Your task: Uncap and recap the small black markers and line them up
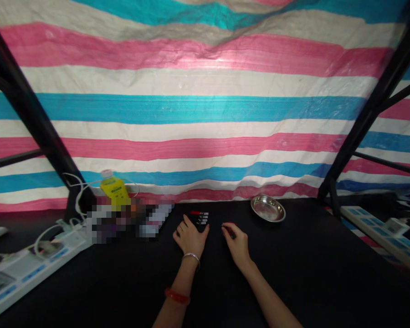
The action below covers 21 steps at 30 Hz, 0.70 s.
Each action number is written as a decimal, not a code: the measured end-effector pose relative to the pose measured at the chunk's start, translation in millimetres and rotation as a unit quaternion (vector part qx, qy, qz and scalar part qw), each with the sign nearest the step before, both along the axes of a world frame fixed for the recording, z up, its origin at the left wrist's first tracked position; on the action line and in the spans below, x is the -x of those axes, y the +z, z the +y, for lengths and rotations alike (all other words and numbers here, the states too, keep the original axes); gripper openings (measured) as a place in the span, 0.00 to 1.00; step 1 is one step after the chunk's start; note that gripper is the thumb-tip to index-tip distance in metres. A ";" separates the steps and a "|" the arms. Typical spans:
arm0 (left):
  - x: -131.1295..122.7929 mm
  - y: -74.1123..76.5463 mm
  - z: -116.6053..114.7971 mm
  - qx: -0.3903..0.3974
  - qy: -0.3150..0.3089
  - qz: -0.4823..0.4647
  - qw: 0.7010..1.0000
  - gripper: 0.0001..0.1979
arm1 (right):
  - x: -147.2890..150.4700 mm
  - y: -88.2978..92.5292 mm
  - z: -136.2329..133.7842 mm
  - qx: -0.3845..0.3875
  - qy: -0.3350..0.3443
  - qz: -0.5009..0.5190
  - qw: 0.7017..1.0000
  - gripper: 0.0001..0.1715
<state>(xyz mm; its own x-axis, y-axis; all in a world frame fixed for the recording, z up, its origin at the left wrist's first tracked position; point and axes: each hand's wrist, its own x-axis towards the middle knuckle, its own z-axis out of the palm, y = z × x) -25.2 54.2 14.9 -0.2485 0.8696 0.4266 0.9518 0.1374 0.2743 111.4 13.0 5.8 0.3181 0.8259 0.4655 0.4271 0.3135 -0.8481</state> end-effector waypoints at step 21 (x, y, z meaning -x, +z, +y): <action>-2.9 -2.3 4.3 -0.016 -0.004 -0.003 1.000 0.42 | -0.7 -5.0 3.0 -0.007 -0.007 0.000 1.000 0.13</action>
<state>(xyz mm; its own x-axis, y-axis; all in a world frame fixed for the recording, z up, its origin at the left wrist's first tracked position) -22.3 58.5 12.6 -0.2440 0.8574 0.4531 0.9509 0.1200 0.2852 112.2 16.1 0.9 0.3289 0.8148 0.4773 0.4317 0.3198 -0.8434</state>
